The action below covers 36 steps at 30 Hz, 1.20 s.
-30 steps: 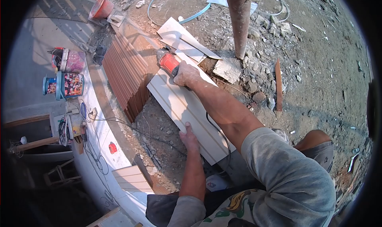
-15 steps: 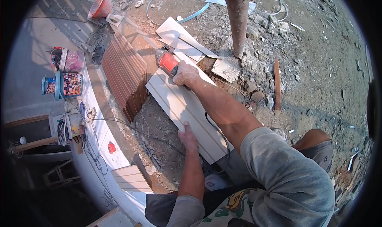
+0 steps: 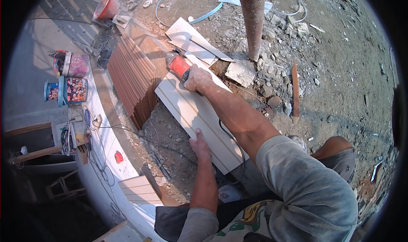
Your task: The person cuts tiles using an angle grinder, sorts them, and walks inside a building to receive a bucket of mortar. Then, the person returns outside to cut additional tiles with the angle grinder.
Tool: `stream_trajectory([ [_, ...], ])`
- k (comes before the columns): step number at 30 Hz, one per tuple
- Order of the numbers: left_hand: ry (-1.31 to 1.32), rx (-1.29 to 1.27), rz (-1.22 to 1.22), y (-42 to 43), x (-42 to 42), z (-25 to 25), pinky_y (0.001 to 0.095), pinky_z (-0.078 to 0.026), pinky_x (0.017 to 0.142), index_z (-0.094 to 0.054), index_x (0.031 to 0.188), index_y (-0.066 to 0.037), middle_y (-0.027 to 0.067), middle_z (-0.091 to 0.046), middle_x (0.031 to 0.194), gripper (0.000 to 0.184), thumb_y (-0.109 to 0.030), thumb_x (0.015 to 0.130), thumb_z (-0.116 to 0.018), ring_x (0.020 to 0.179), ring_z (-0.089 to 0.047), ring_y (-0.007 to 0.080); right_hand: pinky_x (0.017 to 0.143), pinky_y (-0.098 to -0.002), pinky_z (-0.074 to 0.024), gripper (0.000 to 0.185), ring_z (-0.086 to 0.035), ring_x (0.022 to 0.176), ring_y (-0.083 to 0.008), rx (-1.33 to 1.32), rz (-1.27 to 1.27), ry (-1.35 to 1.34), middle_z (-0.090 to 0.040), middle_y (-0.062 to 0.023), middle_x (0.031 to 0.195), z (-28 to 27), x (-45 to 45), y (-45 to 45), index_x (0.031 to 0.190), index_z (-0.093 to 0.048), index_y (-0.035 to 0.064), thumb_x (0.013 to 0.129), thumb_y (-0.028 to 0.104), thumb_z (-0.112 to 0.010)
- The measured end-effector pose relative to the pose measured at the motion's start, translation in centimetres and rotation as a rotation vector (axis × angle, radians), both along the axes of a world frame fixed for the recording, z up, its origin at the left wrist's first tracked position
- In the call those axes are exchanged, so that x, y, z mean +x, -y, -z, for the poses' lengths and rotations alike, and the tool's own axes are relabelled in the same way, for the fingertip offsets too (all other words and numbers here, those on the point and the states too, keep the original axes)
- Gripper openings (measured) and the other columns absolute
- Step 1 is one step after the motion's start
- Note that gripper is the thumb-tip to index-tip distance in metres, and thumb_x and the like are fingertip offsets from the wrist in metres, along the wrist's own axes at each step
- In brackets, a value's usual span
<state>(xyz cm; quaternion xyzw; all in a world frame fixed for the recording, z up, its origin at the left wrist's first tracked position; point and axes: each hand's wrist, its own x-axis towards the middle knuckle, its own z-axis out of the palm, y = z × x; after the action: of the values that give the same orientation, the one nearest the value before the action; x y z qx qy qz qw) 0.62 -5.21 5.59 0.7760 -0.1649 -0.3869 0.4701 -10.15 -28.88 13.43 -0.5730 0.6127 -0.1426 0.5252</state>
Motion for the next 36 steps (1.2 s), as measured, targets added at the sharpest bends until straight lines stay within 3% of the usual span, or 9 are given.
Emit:
stream_trajectory([
  [2,0.012,0.030,-0.006,0.11,-0.24,-0.40,0.0368,-0.051,0.080,-0.044,0.117,0.011,0.0210,-0.058,0.107,0.057,-0.035,0.090,-0.064,0.090,-0.060,0.0267,0.090,-0.0364,-0.0488,0.059,-0.062,0.106,-0.0326,0.018,0.038,-0.005,-0.065,-0.0201,0.107,-0.16,0.10,-0.07,0.116,-0.053,-0.0010,0.066,0.024,-0.072],
  [18,0.006,0.040,-0.009,0.08,-0.04,-0.29,0.0386,-0.053,0.077,-0.043,0.116,0.010,0.0214,-0.057,0.108,0.056,-0.036,0.090,-0.063,0.091,-0.060,0.0274,0.088,-0.0388,-0.0488,0.060,-0.062,0.104,-0.0343,0.009,0.011,0.030,-0.065,-0.0228,0.106,-0.22,-0.30,-0.59,0.117,-0.048,-0.0042,0.068,0.022,-0.068],
  [20,-0.034,0.043,-0.020,0.13,-0.09,-0.34,0.0383,-0.053,0.078,-0.042,0.117,0.010,0.0218,-0.057,0.109,0.057,-0.036,0.090,-0.063,0.091,-0.060,0.0274,0.091,-0.0372,-0.0494,0.052,-0.062,0.106,-0.0334,0.023,0.048,-0.003,-0.065,-0.0211,0.107,-0.19,-0.20,-0.58,0.114,-0.056,-0.0004,0.068,0.018,-0.070],
  [24,-0.018,0.052,-0.024,0.17,-0.19,-0.46,0.0381,-0.053,0.078,-0.042,0.118,0.011,0.0221,-0.056,0.109,0.057,-0.036,0.091,-0.062,0.092,-0.061,0.0277,0.091,-0.0371,-0.0494,0.051,-0.062,0.106,-0.0336,0.027,0.050,0.003,-0.065,-0.0214,0.107,-0.08,-0.30,-0.62,0.114,-0.056,-0.0005,0.068,0.017,-0.069],
  [26,-0.025,0.031,-0.008,0.14,-0.28,-0.53,0.0383,-0.053,0.078,-0.042,0.118,0.011,0.0223,-0.056,0.110,0.058,-0.036,0.091,-0.062,0.092,-0.061,0.0281,0.088,-0.0394,-0.0486,0.058,-0.062,0.104,-0.0349,0.014,-0.002,0.026,-0.064,-0.0235,0.105,0.28,-0.37,-0.58,0.116,-0.047,-0.0055,0.067,0.017,-0.067],
  [36,-0.020,0.038,-0.009,0.19,-0.45,-0.89,0.0383,-0.052,0.077,-0.043,0.116,0.010,0.0213,-0.057,0.107,0.056,-0.036,0.091,-0.062,0.090,-0.060,0.0268,0.089,-0.0387,-0.0483,0.056,-0.062,0.105,-0.0348,0.013,0.016,0.031,-0.064,-0.0236,0.106,0.29,-0.44,-0.86,0.116,-0.048,-0.0050,0.068,0.018,-0.066],
])
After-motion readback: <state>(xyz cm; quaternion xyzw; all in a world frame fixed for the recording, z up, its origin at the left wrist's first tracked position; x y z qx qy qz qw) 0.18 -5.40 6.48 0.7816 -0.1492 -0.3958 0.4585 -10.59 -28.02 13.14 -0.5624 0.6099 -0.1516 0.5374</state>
